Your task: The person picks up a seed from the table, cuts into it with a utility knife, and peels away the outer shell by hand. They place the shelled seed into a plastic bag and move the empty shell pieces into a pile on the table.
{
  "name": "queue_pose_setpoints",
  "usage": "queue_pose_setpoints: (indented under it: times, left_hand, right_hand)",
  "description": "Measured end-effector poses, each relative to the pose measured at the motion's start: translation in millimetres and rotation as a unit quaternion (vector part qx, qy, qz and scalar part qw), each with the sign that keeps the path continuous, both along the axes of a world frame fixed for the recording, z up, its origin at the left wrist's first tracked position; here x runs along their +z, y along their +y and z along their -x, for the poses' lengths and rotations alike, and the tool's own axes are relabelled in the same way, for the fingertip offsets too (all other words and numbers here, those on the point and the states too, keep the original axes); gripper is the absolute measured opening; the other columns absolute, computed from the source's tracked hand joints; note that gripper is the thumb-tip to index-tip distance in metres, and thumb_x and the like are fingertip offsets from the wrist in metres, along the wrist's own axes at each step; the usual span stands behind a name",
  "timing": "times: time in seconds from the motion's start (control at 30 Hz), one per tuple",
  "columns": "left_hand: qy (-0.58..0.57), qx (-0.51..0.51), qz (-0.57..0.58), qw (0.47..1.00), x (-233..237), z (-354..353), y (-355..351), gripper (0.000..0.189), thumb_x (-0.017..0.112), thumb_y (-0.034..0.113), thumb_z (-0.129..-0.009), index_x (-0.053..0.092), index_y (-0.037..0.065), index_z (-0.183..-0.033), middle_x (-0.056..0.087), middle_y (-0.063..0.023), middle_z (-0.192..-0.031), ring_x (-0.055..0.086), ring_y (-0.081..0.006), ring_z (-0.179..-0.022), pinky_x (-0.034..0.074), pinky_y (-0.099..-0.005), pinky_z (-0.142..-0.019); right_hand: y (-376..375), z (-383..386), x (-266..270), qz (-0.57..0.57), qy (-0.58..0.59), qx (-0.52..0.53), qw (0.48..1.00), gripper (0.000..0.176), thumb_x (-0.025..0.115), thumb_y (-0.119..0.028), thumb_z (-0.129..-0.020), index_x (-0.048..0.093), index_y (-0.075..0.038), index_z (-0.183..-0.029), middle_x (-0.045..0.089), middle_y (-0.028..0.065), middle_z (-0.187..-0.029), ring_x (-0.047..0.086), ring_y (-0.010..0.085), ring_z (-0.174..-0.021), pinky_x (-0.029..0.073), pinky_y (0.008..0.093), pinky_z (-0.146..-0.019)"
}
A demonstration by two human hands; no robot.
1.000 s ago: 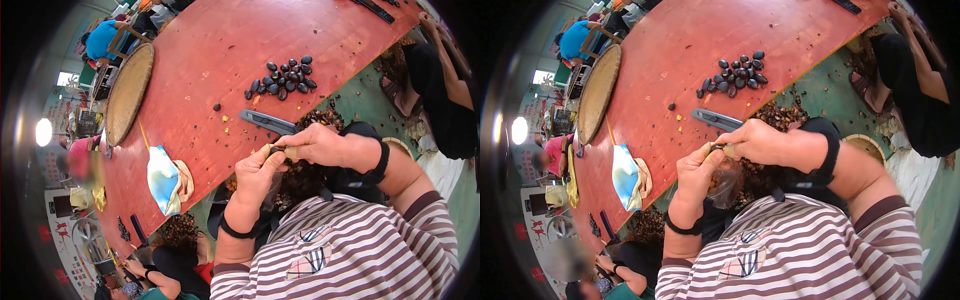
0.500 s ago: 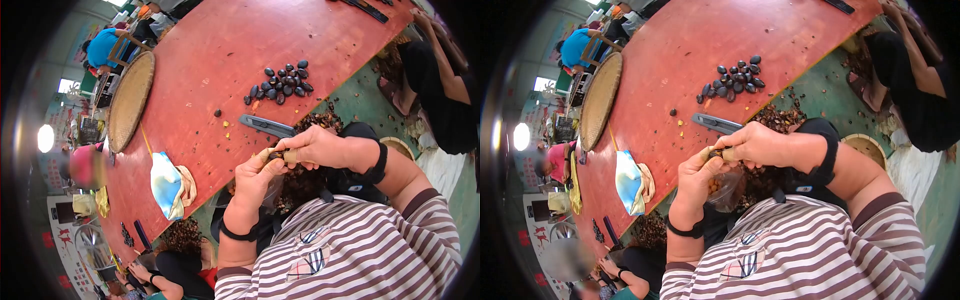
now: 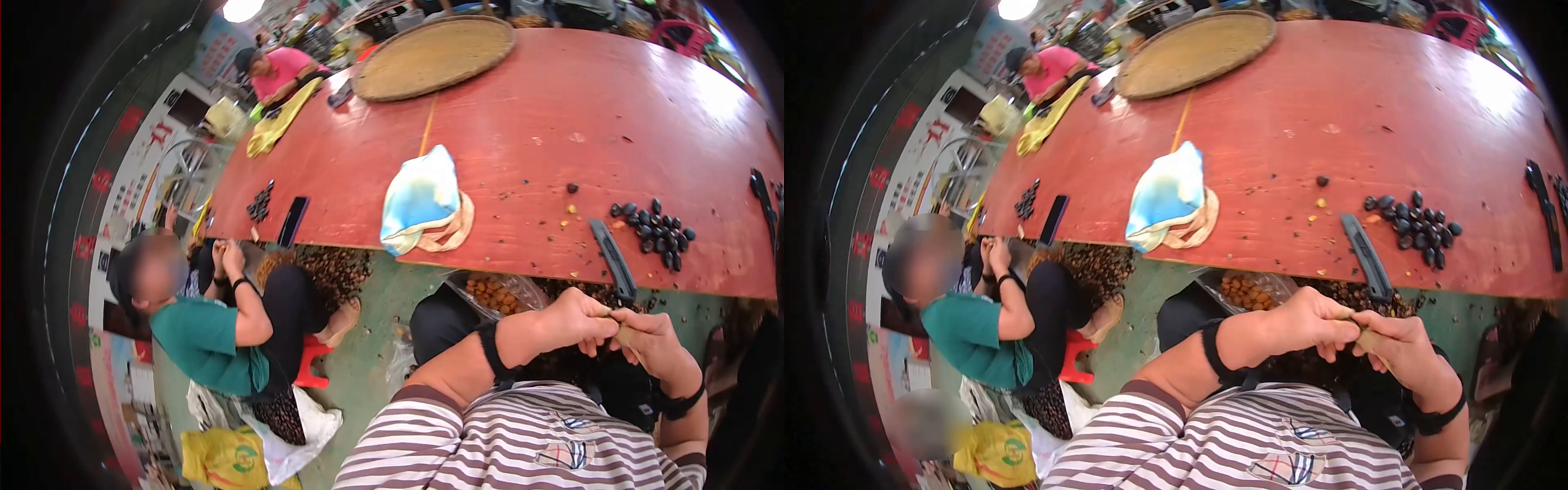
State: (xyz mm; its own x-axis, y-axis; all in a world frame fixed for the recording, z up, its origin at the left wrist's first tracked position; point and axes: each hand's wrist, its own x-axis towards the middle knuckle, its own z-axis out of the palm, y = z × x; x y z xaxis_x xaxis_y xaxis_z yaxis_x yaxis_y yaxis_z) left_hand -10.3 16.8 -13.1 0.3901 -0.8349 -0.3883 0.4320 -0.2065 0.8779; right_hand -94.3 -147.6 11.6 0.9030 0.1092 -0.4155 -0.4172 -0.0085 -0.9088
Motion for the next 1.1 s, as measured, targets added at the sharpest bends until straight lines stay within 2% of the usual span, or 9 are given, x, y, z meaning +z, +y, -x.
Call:
queue_pose_setpoints:
  times: [0.17,0.4,0.57,0.67,0.77,0.8,0.93,1.0,1.1]
  left_hand:
    - [-0.012,-0.039,0.003,0.999,14,5,9,0.02,0.059,0.019,-0.071,0.063,0.0,-0.073,0.054,-0.0063,-0.057,0.056,-0.0126,-0.046,0.046,-0.0215,-0.043]
    - [0.029,-0.124,-0.029,0.991,19,10,21,0.019,0.062,0.014,-0.068,0.062,-0.004,-0.074,0.055,-0.0088,-0.057,0.057,-0.0156,-0.046,0.047,-0.024,-0.043]
    - [0.005,-0.185,-0.092,0.978,19,9,19,0.024,0.064,0.012,-0.064,0.051,-0.007,-0.057,0.056,-0.014,-0.057,0.058,-0.019,-0.048,0.049,-0.0267,-0.044]
    - [-0.034,-0.219,-0.099,0.97,12,3,10,0.022,0.065,0.016,-0.064,0.056,-0.004,-0.062,0.057,-0.0095,-0.056,0.058,-0.0149,-0.05,0.048,-0.0239,-0.045]
    - [-0.085,-0.245,-0.132,0.957,19,6,-3,0.019,0.065,0.011,-0.063,0.059,-0.006,-0.068,0.055,-0.0079,-0.055,0.056,-0.0149,-0.045,0.048,-0.0237,-0.043]
    - [-0.029,-0.261,-0.078,0.962,10,11,-6,0.018,0.064,0.01,-0.065,0.06,-0.004,-0.075,0.057,-0.0063,-0.06,0.056,-0.0127,-0.049,0.047,-0.0227,-0.046]
    - [0.046,-0.106,-0.024,0.993,0,12,-8,0.032,0.061,-0.003,-0.068,0.056,0.0,-0.099,0.058,-0.0047,-0.08,0.056,-0.0102,-0.069,0.046,-0.0216,-0.063]
    - [0.058,0.004,0.015,0.998,-3,7,-1,0.036,0.06,-0.004,-0.07,0.053,0.001,-0.105,0.057,-0.0055,-0.089,0.056,-0.0121,-0.075,0.046,-0.0228,-0.069]
    - [0.099,0.056,0.025,0.993,0,-1,3,0.034,0.054,-0.001,-0.076,0.048,0.002,-0.11,0.057,-0.0077,-0.093,0.057,-0.0138,-0.08,0.046,-0.0247,-0.071]
  right_hand:
    - [-2,-5,12,-0.032,0.071,0.049,0.996,0.018,0.053,-0.002,-0.073,0.059,0.002,-0.091,0.057,0.0034,-0.063,0.046,0.0053,-0.045,0.034,0.0166,-0.039]
    - [1,-12,14,-0.025,0.09,0.185,0.978,0.017,0.058,0.0,-0.068,0.059,0.004,-0.084,0.057,0.0057,-0.062,0.048,0.0069,-0.045,0.036,0.0181,-0.039]
    - [3,-13,16,0.037,0.016,0.264,0.964,0.015,0.06,-0.003,-0.07,0.061,0.0,-0.084,0.054,0.0028,-0.055,0.046,0.0054,-0.045,0.035,0.0189,-0.039]
    - [-1,-14,24,0.102,-0.033,0.3,0.948,0.015,0.059,-0.006,-0.072,0.061,-0.003,-0.087,0.05,0.002,-0.052,0.046,0.0056,-0.044,0.036,0.0208,-0.041]
    - [-3,-9,23,0.144,-0.075,0.248,0.955,0.018,0.057,-0.01,-0.074,0.058,-0.004,-0.09,0.048,0.001,-0.053,0.044,0.0054,-0.045,0.037,0.022,-0.043]
    - [-3,-12,29,0.134,-0.08,0.205,0.966,0.018,0.056,-0.011,-0.074,0.057,-0.004,-0.09,0.048,0.0011,-0.054,0.044,0.0053,-0.046,0.037,0.0221,-0.043]
    - [-14,-3,19,0.095,-0.04,0.005,0.995,0.028,0.054,-0.015,-0.077,0.055,-0.003,-0.102,0.049,0.0022,-0.057,0.044,0.0049,-0.048,0.038,0.0217,-0.044]
    - [-20,11,0,0.121,-0.043,-0.03,0.991,0.032,0.055,-0.015,-0.077,0.053,-0.003,-0.107,0.052,0.0059,-0.059,0.048,0.0079,-0.053,0.04,0.0234,-0.049]
    - [-16,22,-22,0.195,-0.125,-0.07,0.97,0.03,0.056,-0.013,-0.076,0.054,-0.004,-0.105,0.054,0.0099,-0.063,0.05,0.0105,-0.058,0.041,0.0256,-0.055]
